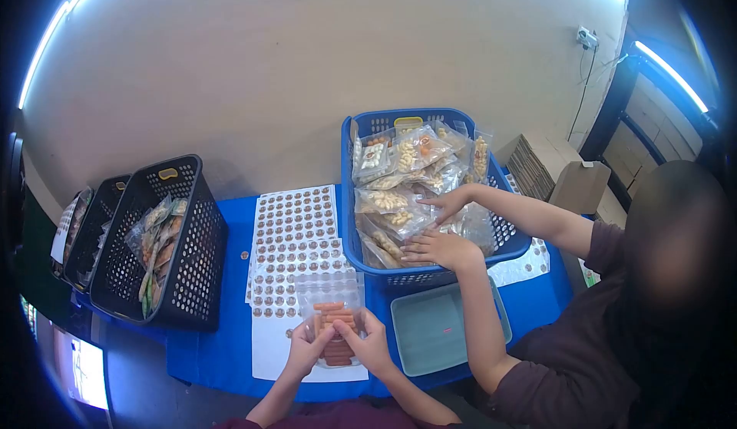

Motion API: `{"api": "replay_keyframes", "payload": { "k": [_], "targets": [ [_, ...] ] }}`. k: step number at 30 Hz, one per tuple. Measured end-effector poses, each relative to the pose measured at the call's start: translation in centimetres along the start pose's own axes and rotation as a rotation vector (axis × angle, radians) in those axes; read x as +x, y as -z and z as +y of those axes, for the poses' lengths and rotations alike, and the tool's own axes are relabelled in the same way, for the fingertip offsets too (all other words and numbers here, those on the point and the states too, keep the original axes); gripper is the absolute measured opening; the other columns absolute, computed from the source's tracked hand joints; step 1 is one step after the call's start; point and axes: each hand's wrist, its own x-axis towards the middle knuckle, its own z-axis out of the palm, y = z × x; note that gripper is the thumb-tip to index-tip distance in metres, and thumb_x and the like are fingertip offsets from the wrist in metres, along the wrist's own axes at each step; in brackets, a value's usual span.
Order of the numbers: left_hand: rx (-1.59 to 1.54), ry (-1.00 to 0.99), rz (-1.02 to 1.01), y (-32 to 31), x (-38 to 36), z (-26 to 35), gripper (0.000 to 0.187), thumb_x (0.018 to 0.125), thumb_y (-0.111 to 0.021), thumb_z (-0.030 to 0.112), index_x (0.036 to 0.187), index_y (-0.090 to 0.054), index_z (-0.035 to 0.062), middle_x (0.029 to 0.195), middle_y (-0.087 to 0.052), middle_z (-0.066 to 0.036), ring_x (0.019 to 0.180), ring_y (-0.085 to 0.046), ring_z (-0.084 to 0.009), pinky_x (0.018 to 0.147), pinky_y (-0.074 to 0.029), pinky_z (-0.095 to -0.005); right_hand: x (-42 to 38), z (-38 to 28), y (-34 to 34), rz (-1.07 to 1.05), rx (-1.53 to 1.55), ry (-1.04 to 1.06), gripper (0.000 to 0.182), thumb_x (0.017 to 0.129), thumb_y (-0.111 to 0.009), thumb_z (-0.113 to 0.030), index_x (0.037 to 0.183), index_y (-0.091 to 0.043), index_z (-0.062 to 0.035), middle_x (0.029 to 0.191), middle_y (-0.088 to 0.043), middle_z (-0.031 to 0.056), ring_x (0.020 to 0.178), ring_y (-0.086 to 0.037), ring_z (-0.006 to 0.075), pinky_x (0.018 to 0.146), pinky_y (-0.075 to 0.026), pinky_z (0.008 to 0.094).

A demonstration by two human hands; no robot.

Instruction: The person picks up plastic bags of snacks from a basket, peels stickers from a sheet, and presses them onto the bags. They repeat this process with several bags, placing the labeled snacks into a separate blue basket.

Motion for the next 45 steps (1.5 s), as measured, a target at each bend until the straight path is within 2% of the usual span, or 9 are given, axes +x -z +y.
{"api": "replay_keyframes", "payload": {
  "k": [8,12,15,20,25,28,32,37,45],
  "targets": [
    [0.012,-0.092,0.167,0.4,1.0,-1.0,0.022,0.087,-0.052,0.017,0.089,-0.056,-0.0050,0.081,-0.061,-0.007,0.073,-0.055,-0.0074,0.063,-0.045,-0.0209,-0.5,1.2,-0.9,-0.045,0.009,0.003,0.032,0.080,-0.060,-0.010,0.105,-0.045,0.0032,0.101,-0.053,0.0080,0.093,-0.051,0.0104,0.081,-0.042,0.0246],
    [-0.032,0.063,0.075,0.7,0.5,-0.2,0.020,0.087,-0.050,0.015,0.095,-0.053,-0.0023,0.085,-0.059,-0.005,0.076,-0.054,-0.0067,0.066,-0.045,-0.0213,-0.9,0.8,-1.5,0.062,0.050,0.075,0.030,0.075,-0.065,-0.014,0.096,-0.052,0.0028,0.085,-0.055,0.0068,0.081,-0.053,0.0119,0.072,-0.043,0.0256],
    [0.071,0.117,0.028,0.8,-0.2,-0.3,0.021,0.086,-0.052,0.013,0.098,-0.052,-0.0031,0.087,-0.059,-0.005,0.076,-0.054,-0.0065,0.065,-0.045,-0.0213,-1.3,1.9,-0.9,0.072,0.056,0.012,0.031,0.074,-0.066,-0.013,0.098,-0.054,0.0025,0.084,-0.055,0.0058,0.080,-0.053,0.0115,0.070,-0.044,0.0247],
    [-0.035,0.042,-0.110,2.5,0.5,-1.5,0.029,0.086,-0.052,0.012,0.109,-0.047,-0.0042,0.097,-0.058,-0.007,0.084,-0.055,-0.0084,0.071,-0.045,-0.0203,-1.4,3.4,-1.0,0.032,0.044,-0.038,0.032,0.075,-0.065,-0.011,0.102,-0.054,0.0016,0.089,-0.056,0.0050,0.085,-0.054,0.0106,0.070,-0.046,0.0236],
    [0.057,0.023,-0.181,3.3,0.4,-0.6,0.032,0.086,-0.052,0.012,0.112,-0.045,-0.0044,0.101,-0.057,-0.008,0.088,-0.055,-0.0102,0.076,-0.044,-0.0229,-0.8,1.9,-0.9,-0.050,0.293,-0.090,0.032,0.077,-0.063,-0.011,0.105,-0.054,0.0016,0.099,-0.054,0.0038,0.090,-0.052,0.0110,0.076,-0.044,0.0243],
    [0.059,0.081,-0.141,3.3,0.4,-0.9,0.035,0.083,-0.056,0.012,0.112,-0.045,-0.0034,0.102,-0.057,-0.008,0.091,-0.054,-0.0110,0.078,-0.044,-0.0245,-0.6,1.8,-0.1,-0.111,0.488,-0.238,0.033,0.076,-0.064,-0.010,0.104,-0.054,0.0021,0.100,-0.054,0.0045,0.091,-0.052,0.0110,0.082,-0.041,0.0249],
    [0.043,-0.037,-0.132,1.8,-0.4,-1.7,0.043,0.077,-0.063,0.011,0.114,-0.045,-0.0018,0.103,-0.056,-0.008,0.093,-0.054,-0.0118,0.081,-0.044,-0.0255,-1.0,0.9,-0.6,-0.005,0.349,-0.166,0.022,0.079,-0.060,-0.007,0.099,-0.055,0.0014,0.091,-0.058,0.0036,0.082,-0.053,0.0078,0.075,-0.042,0.0219],
    [0.040,0.029,-0.158,1.2,-0.4,-1.7,0.044,0.079,-0.062,0.012,0.115,-0.043,-0.0025,0.105,-0.055,-0.008,0.094,-0.053,-0.0113,0.081,-0.043,-0.0257,-1.5,2.2,-0.9,0.138,0.280,-0.099,0.019,0.078,-0.064,-0.015,0.088,-0.059,0.0006,0.080,-0.060,0.0023,0.073,-0.052,0.0053,0.064,-0.041,0.0192],
    [-0.025,0.032,-0.140,1.3,-0.8,-1.3,0.039,0.082,-0.059,0.014,0.114,-0.044,-0.0034,0.103,-0.055,-0.007,0.091,-0.053,-0.0101,0.079,-0.043,-0.0236,-1.1,1.6,-0.4,0.012,0.416,-0.162,0.022,0.081,-0.059,-0.011,0.099,-0.054,0.0018,0.089,-0.059,0.0047,0.082,-0.053,0.0075,0.074,-0.042,0.0221]
  ]
}}
